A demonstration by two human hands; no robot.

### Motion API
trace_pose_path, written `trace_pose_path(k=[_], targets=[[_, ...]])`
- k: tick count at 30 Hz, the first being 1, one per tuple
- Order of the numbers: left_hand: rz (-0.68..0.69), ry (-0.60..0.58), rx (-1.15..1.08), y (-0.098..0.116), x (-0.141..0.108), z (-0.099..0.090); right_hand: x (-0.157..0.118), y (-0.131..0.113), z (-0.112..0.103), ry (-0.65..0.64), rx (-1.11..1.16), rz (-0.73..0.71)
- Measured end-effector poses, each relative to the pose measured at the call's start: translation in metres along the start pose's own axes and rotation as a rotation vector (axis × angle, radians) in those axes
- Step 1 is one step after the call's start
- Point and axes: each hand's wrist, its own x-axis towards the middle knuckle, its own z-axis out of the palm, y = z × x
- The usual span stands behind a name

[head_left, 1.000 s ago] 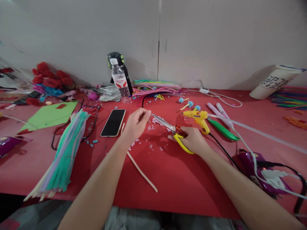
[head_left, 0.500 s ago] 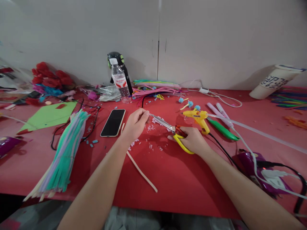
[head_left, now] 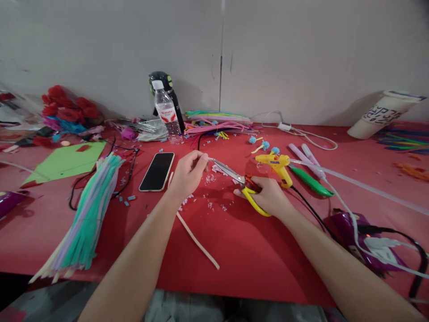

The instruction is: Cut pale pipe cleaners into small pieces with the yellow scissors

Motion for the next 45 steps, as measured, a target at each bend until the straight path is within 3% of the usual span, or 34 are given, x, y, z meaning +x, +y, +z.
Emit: trace_pose_path(k=[45], targets=[[0.004,-0.053,0.014,0.0011,-0.0011,-0.0020,0.0003,0.0025,0.0000,-0.006,0.039,-0.035]])
